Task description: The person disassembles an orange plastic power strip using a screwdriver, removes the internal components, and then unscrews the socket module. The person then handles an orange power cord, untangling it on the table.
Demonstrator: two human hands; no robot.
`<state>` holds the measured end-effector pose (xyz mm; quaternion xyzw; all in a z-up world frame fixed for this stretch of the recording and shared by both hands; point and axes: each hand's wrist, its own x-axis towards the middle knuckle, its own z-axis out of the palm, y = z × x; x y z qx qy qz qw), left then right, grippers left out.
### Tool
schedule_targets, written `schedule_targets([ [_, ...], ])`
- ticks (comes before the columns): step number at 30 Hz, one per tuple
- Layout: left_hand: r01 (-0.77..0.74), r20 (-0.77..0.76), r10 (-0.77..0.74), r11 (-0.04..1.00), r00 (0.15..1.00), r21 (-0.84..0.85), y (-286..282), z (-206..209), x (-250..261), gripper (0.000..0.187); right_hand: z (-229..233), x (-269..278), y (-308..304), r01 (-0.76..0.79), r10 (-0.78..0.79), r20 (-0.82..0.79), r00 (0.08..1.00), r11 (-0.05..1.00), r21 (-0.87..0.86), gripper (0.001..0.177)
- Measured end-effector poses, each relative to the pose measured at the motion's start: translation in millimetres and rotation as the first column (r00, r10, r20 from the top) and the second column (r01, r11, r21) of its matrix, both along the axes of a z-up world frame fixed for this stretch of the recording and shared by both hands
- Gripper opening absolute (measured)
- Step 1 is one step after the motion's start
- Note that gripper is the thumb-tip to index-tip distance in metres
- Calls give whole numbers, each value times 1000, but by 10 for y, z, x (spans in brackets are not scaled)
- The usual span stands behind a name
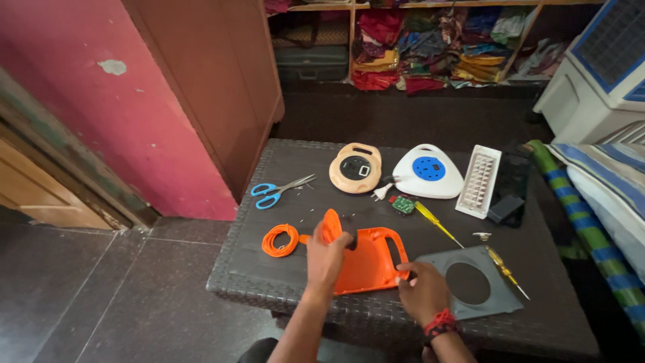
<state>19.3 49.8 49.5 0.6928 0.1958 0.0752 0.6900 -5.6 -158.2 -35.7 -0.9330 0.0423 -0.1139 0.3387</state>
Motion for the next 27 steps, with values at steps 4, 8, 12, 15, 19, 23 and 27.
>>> schedule_targets([
  [4, -68, 68, 82, 981, 994, -184, 420, -40, 24, 47, -195, 151, -48, 96, -89, -174, 981, 995, 35, 18],
  [8, -188, 4, 195, 949, 981, -253, 815, -233, 71, 50, -208, 201, -56, 132, -115, -161, 980, 987, 93, 28],
  [12, -200, -39, 202, 892, 979, -406, 1120, -399, 106, 52, 31, 200, 14, 313, -172, -374, 911, 880, 358, 48],
  [15, -141, -13, 150, 893, 989, -428, 1265, -445, 7, 51, 247, 209, 84, 369, -152, -533, 833, 870, 328, 51],
  [19, -13, -25, 1, 881, 1000, -473, 1298, -581, -69, 54, 361, 172, 184, 296, -79, -565, 821, 906, 304, 49],
  [23, 33, -151, -87, 944, 985, -329, 1332, -781, -92, 60, 392, 160, 285, 234, -77, -625, 777, 957, 173, 51],
  [27, -62, -156, 35, 983, 987, -170, 1438, -812, -134, 65, 366, 178, 303, 192, -35, -629, 776, 964, 183, 51],
])
